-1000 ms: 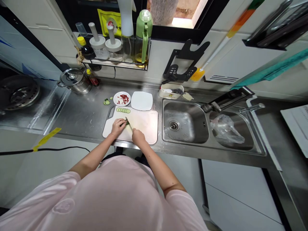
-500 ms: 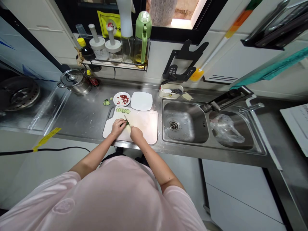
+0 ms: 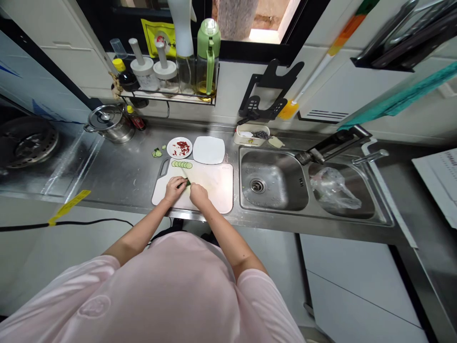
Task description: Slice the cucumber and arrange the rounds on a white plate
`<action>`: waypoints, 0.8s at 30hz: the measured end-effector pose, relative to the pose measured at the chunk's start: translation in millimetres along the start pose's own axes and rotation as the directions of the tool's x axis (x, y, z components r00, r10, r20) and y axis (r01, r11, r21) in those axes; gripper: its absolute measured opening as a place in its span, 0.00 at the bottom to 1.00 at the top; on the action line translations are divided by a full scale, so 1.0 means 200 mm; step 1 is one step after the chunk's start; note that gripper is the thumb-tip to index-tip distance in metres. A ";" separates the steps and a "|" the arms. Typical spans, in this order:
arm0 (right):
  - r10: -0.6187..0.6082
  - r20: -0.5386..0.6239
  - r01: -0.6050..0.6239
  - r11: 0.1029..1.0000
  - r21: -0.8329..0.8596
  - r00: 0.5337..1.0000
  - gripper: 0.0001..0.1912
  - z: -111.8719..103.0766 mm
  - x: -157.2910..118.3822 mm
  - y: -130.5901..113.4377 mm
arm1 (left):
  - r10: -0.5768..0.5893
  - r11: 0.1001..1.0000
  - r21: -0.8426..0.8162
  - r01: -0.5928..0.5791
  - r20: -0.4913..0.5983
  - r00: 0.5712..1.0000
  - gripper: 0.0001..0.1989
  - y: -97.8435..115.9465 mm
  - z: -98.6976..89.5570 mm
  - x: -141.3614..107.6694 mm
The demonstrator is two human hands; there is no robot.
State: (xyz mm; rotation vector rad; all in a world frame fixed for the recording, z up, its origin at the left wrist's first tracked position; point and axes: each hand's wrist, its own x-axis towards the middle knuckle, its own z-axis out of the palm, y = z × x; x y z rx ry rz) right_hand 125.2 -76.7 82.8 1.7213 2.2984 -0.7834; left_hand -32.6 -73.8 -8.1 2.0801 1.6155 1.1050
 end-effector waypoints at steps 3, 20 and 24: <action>0.005 -0.010 -0.005 1.000 0.008 1.000 0.14 0.00 0.03 -0.02 | 0.006 1.000 0.005 -0.006 -0.001 1.000 0.09 0.00 0.00 0.00; 0.037 0.027 -0.037 0.999 -0.026 0.999 0.12 0.07 -0.12 0.05 | 0.009 1.000 0.015 -0.009 0.019 1.000 0.09 0.02 -0.01 0.00; 0.046 0.020 -0.045 0.998 -0.039 0.999 0.11 0.10 -0.13 0.06 | 0.006 1.000 0.016 -0.007 0.019 1.000 0.09 0.02 -0.01 0.00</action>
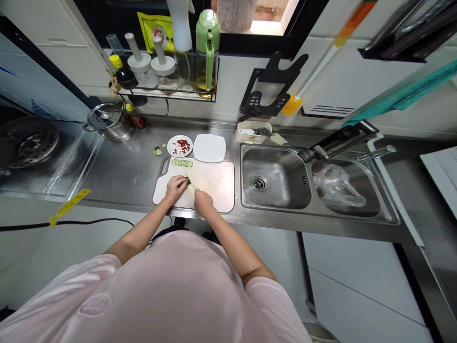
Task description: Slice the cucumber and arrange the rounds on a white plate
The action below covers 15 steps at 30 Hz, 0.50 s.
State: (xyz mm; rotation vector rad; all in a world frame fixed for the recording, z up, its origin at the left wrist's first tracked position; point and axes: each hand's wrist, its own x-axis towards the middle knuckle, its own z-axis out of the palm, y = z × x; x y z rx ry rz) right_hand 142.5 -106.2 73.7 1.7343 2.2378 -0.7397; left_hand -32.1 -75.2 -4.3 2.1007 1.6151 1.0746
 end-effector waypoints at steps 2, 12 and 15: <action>-0.008 -0.011 0.008 1.000 0.002 1.000 0.12 0.00 0.02 -0.01 | -0.002 1.000 -0.001 0.002 -0.005 1.000 0.09 0.00 0.00 0.00; -0.027 -0.032 0.028 0.999 0.042 0.999 0.14 -0.07 0.14 -0.09 | 0.006 1.000 -0.007 -0.006 -0.010 1.000 0.09 0.00 0.00 0.00; -0.026 -0.037 0.027 0.999 0.044 0.999 0.14 -0.08 0.17 -0.10 | 0.009 1.000 -0.007 -0.009 -0.018 1.000 0.09 0.00 0.01 0.00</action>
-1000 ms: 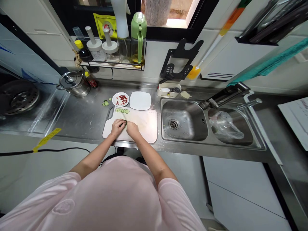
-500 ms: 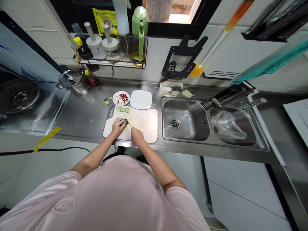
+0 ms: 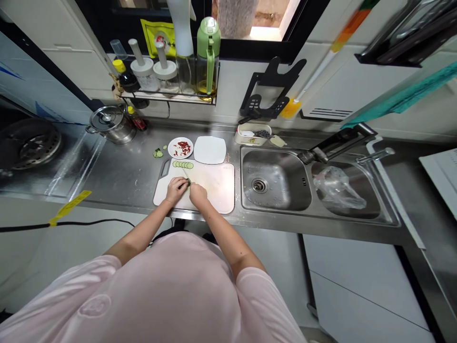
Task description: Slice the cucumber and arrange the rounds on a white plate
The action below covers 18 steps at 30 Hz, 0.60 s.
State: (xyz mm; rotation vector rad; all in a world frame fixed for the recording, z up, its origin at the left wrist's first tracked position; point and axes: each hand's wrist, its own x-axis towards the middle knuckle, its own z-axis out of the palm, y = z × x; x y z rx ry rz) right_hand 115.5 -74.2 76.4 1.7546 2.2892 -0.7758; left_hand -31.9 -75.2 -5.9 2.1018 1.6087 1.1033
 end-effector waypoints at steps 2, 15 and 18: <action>-0.001 -0.005 0.001 1.000 -0.008 1.000 0.14 0.01 0.00 0.00 | 0.007 1.000 -0.003 -0.007 -0.006 1.000 0.09 0.00 0.00 0.00; 0.004 0.034 -0.002 0.997 -0.071 0.999 0.13 0.10 -0.15 0.12 | -0.002 1.000 0.000 0.002 -0.007 1.000 0.08 0.00 0.00 0.00; 0.000 0.025 0.002 0.998 -0.069 1.000 0.13 0.10 -0.12 0.10 | 0.004 1.000 -0.002 -0.004 -0.013 1.000 0.08 0.00 0.00 0.00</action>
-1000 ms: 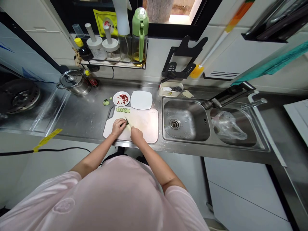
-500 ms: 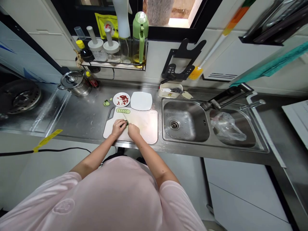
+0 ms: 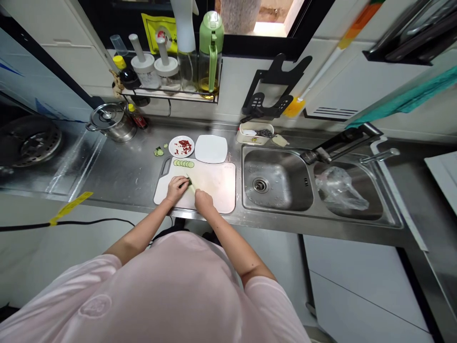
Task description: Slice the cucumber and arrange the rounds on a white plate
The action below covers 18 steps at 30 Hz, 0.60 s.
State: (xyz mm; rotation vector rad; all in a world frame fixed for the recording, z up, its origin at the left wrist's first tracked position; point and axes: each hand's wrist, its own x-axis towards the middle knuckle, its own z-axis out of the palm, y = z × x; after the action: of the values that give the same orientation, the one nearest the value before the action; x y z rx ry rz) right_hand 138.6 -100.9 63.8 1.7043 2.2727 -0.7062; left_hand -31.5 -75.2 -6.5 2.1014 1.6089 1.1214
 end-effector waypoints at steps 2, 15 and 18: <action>-0.004 -0.011 0.004 1.000 0.004 1.000 0.13 -0.01 0.01 -0.01 | 0.006 1.000 -0.002 -0.006 -0.002 1.000 0.08 0.00 0.00 0.00; -0.003 -0.028 0.005 0.999 0.052 1.000 0.15 -0.07 0.11 -0.08 | 0.011 1.000 0.009 -0.011 0.004 1.000 0.09 0.00 0.00 0.00; -0.008 -0.055 0.011 0.998 0.058 0.998 0.15 -0.07 0.12 -0.09 | 0.010 1.000 0.010 -0.010 0.008 1.000 0.09 0.00 0.00 0.00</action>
State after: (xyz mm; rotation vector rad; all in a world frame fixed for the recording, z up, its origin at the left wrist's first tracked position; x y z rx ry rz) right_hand 116.5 -78.0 69.3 1.7613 2.3204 -0.7440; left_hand -31.8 -75.4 -5.5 2.1195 1.6062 1.1089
